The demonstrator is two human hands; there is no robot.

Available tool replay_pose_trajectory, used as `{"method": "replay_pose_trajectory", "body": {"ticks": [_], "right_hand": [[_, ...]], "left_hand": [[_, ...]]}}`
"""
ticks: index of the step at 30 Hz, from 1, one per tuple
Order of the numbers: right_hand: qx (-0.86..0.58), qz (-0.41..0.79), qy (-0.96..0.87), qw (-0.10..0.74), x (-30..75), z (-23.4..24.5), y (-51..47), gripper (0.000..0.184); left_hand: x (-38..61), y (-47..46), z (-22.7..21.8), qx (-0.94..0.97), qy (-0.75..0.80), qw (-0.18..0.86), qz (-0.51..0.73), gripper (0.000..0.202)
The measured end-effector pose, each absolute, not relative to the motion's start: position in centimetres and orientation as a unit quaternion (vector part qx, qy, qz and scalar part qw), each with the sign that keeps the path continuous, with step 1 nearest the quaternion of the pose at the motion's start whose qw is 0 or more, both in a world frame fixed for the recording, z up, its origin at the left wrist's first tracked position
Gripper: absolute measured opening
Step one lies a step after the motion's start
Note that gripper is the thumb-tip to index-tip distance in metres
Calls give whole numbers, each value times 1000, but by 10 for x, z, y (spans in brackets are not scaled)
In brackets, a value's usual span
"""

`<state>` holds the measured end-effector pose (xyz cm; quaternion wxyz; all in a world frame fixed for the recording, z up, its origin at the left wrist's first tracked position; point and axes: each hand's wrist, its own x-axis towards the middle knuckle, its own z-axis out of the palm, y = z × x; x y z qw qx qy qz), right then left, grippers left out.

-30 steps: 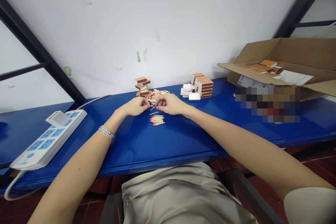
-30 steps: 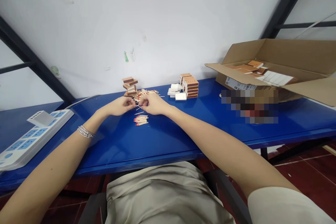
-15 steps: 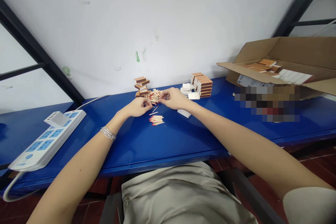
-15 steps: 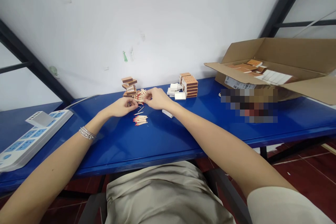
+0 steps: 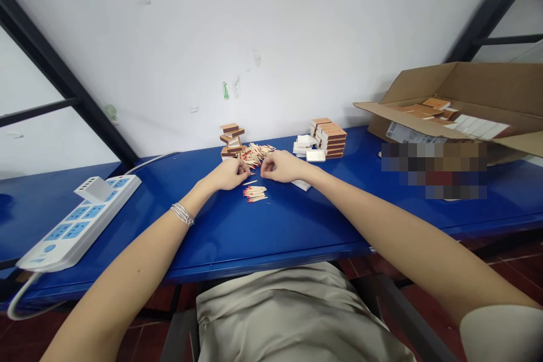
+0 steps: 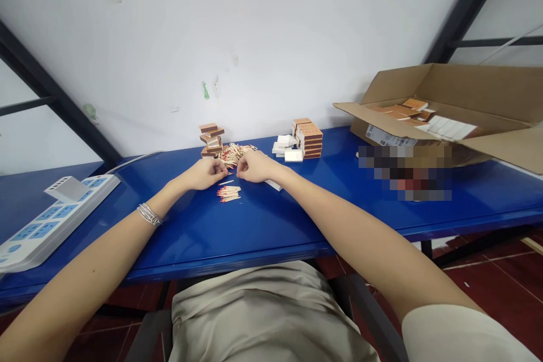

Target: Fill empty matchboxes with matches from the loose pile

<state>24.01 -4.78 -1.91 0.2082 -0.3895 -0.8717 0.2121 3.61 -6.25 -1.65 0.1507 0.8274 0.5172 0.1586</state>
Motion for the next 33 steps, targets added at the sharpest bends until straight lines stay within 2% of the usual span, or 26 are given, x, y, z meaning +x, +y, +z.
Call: {"method": "replay_pose_trajectory", "body": {"ticks": [2,5,8,10,12,15,17,19,21,24,33], "right_hand": [[-401,205,-864,227,238,-22,-46,11],[-406,230,-832,300,232,-30,-46,16],[-400,360,-749,386,224,-36,-46,23],[-386,453,-685,420,221,-38,-46,25],[-375,491,-653,437,220,-37,-46,24],[-383,419,-692,446,223,-33,-44,21],[-386,332,-739,442,226,-29,-45,18],[-364,273,-790,411,229,-25,-47,16],[-319,257,-843,349,231,-23,-51,16],[-279,260,-883,273,232,-21,-54,16],[-357,189,-865,297,232,-25,-49,13]], "left_hand": [[38,-63,-16,811,518,183,202,16],[44,-67,-14,759,519,274,282,18],[50,-72,-10,710,508,359,331,20],[51,-74,-7,691,497,383,357,23],[51,-74,-6,687,484,391,374,26],[46,-71,-8,709,490,344,373,28],[41,-67,-11,753,506,242,344,25],[35,-64,-14,805,504,130,285,19],[31,-61,-17,842,487,68,222,14],[28,-56,-21,861,475,56,171,14],[33,-58,-20,856,496,39,139,17]]}}
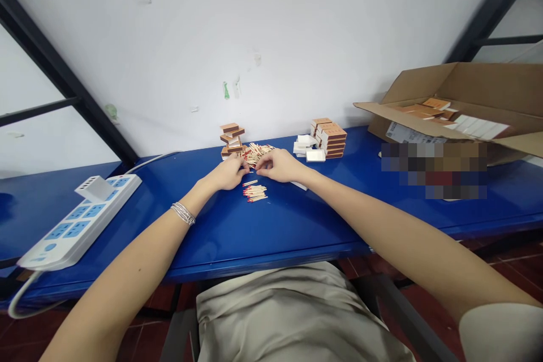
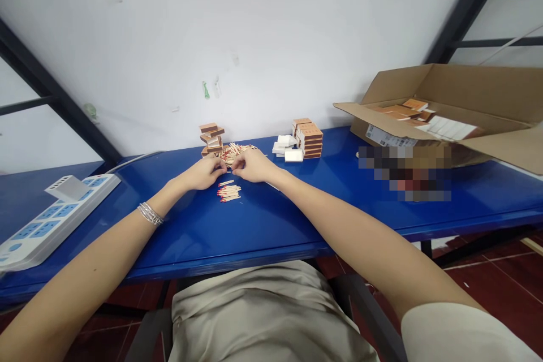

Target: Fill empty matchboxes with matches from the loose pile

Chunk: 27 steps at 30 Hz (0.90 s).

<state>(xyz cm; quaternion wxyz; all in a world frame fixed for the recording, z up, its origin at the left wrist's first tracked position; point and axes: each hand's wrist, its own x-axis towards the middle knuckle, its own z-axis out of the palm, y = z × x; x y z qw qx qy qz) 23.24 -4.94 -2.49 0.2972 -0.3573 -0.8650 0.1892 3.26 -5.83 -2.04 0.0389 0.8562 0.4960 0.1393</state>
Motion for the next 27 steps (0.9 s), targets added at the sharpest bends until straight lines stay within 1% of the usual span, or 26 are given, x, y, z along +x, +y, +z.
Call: {"method": "replay_pose_trajectory", "body": {"ticks": [7,11,13,16,19,22,27], "right_hand": [[-367,184,-849,333,227,-27,-50,13],[-378,205,-832,350,232,-17,-53,18],[-353,240,-840,336,235,-13,-55,19],[-310,275,-868,274,237,-11,-56,18],[-316,248,-886,230,238,-11,-57,15],[-328,203,-894,229,238,-12,-56,14],[-340,181,-893,234,238,-15,-53,14]], "left_hand": [[40,-66,-10,848,479,114,195,21],[31,-62,-1,801,542,96,234,23],[22,-58,1,778,585,69,219,19],[10,-52,-2,773,613,47,155,15],[6,-47,-10,785,607,34,123,16],[7,-44,-16,798,588,25,126,20],[8,-43,-15,816,569,15,102,19]]}}
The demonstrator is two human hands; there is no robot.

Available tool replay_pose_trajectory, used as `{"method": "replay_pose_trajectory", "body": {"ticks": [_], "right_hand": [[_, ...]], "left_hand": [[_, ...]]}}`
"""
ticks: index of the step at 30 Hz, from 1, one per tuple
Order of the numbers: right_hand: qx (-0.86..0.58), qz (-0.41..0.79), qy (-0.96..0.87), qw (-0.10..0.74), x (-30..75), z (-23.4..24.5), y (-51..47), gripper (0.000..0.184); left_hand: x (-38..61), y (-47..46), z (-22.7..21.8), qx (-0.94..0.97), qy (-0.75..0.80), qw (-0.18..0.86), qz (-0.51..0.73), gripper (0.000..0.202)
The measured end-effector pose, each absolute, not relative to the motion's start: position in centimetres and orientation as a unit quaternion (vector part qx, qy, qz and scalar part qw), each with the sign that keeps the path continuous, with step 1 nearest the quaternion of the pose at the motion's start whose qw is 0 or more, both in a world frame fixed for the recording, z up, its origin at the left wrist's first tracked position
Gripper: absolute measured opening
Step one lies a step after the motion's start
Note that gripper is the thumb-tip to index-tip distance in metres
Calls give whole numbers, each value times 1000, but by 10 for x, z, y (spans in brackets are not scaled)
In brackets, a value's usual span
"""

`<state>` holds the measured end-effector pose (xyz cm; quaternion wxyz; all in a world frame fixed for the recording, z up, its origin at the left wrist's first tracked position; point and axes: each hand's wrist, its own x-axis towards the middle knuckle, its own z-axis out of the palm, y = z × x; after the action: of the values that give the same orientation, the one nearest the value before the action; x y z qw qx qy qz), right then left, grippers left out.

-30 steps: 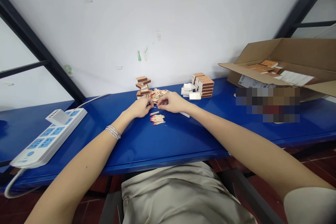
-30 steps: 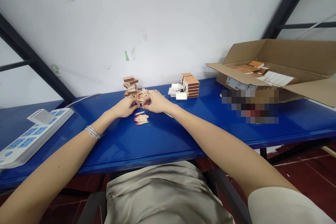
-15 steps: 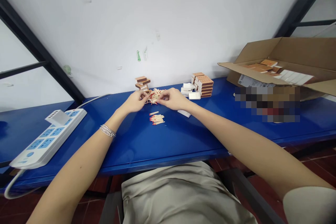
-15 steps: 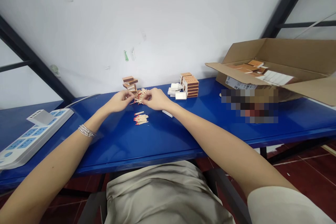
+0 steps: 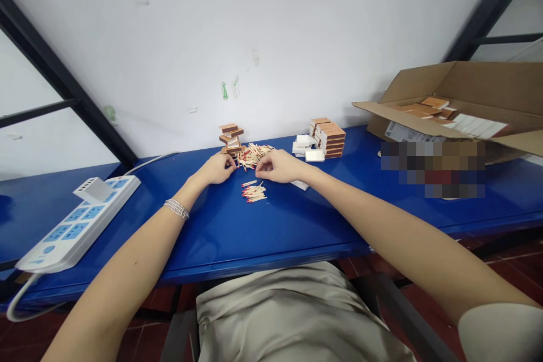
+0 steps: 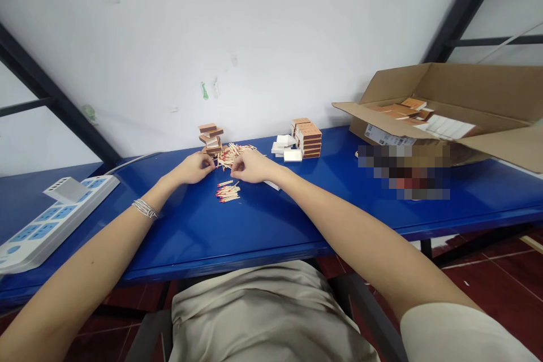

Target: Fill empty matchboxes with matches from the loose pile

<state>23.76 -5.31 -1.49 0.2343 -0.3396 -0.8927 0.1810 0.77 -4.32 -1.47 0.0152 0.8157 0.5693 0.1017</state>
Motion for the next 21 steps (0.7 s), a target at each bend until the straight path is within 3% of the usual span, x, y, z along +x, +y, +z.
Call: {"method": "replay_pose_trajectory", "body": {"ticks": [8,12,14,18,21], "right_hand": [[-374,165,-876,258,238,-18,-49,14],[-403,161,-862,262,237,-18,-50,15],[-422,156,-850,274,237,-18,-49,15],[-454,150,-824,303,237,-18,-46,15],[-460,153,-821,302,238,-18,-46,14]], "left_hand": [[5,-61,8,738,669,-82,-16,25],[9,-65,13,743,661,-102,13,25],[13,-65,12,778,625,-42,52,21],[25,-69,9,834,516,176,87,20],[30,-73,6,841,489,222,72,21]]}}
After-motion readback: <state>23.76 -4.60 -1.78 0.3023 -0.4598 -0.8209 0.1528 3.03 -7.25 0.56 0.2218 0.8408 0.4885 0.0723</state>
